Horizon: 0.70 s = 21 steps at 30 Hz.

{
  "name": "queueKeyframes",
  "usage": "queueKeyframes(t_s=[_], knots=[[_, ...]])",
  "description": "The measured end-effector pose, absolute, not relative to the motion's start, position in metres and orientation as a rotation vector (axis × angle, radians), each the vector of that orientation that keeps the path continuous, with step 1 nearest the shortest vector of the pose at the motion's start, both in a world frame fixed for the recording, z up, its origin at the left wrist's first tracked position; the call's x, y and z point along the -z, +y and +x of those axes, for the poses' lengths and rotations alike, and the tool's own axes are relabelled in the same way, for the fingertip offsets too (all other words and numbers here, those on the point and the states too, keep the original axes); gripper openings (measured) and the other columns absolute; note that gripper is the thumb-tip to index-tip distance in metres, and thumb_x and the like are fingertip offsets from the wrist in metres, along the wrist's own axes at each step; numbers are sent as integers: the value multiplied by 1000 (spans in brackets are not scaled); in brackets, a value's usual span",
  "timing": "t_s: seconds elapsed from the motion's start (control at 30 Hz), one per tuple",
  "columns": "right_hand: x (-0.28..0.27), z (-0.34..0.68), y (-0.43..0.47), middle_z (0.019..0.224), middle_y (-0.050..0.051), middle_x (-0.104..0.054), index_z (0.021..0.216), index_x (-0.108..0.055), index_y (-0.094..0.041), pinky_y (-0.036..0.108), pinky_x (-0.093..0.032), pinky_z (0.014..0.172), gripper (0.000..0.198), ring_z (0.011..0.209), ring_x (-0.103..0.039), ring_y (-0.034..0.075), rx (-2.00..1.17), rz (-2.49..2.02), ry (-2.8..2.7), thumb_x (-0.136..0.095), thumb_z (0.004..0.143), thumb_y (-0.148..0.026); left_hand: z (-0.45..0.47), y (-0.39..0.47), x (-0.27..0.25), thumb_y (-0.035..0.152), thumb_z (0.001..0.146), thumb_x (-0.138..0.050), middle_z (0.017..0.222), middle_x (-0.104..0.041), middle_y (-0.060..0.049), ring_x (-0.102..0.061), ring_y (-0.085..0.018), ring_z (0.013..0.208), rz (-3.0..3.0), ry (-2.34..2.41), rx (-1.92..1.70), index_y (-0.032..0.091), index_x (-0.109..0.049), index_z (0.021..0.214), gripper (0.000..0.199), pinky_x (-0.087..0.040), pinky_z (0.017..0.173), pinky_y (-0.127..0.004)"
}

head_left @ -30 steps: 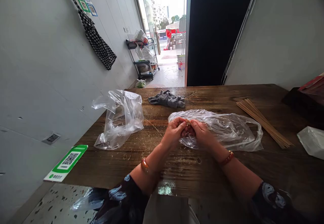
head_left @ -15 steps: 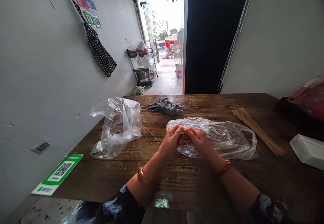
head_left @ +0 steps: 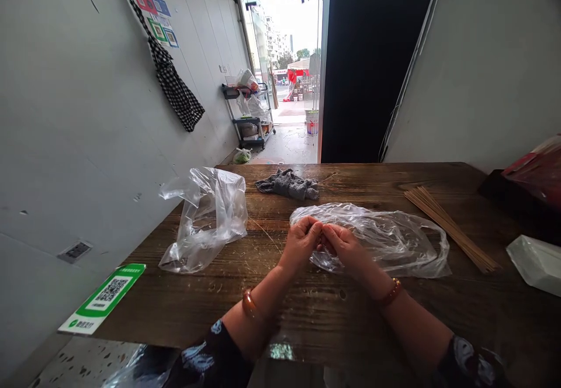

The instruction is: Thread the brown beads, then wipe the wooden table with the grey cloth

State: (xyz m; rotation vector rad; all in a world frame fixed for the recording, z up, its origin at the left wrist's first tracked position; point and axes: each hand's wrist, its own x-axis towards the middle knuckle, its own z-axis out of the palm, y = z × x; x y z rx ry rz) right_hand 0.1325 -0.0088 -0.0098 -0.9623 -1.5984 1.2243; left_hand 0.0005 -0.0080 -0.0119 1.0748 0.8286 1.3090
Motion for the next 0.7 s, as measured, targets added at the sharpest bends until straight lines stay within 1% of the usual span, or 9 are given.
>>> queueKeyframes(t_s=[0.1,0.17,0.27,0.37,0.57,0.7], knots=[[12,133,-11,59,0,-55,63,-51,-24,30,-40,59,46,58,-50,16,-862,-1027,-1717,-44,92,-60,0,-9,10,55,68,-77,53,-49,7,-42,-6,46,1001,783,-1271,17,-55,73,44,-40,47,-20],[12,133,-13,62,1,-57,64,-50,-24,31,-41,62,42,61,-52,17,-681,-1027,-1782,-42,95,-51,0,-10,8,54,67,-78,50,-46,8,-39,-5,43,968,735,-1252,17,-54,73,44,-38,46,-19],[15,132,-15,66,2,-58,66,-49,-25,32,-41,64,36,65,-53,18,-518,-997,-1855,-41,97,-42,0,-11,7,53,67,-80,48,-45,9,-33,-3,39,936,692,-1256,17,-52,71,45,-29,42,-17],[18,131,-14,72,4,-60,70,-50,-25,34,-41,68,32,70,-53,20,-379,-972,-1927,-41,97,-38,1,-12,5,51,66,-81,49,-44,9,-31,-1,38,870,672,-1264,17,-48,67,47,-23,39,-15],[15,133,-13,76,5,-59,74,-49,-25,35,-41,72,30,75,-52,21,-337,-947,-2012,-37,99,-34,0,-13,4,45,62,-86,49,-43,9,-29,1,37,705,606,-1212,17,-45,65,49,-23,37,-13],[11,134,-15,79,4,-61,80,-53,-25,34,-43,74,25,77,-54,20,-447,-939,-1965,-40,98,-35,-3,-10,5,44,66,-83,49,-41,10,-26,1,37,680,580,-1169,16,-48,67,45,-21,36,-13]])
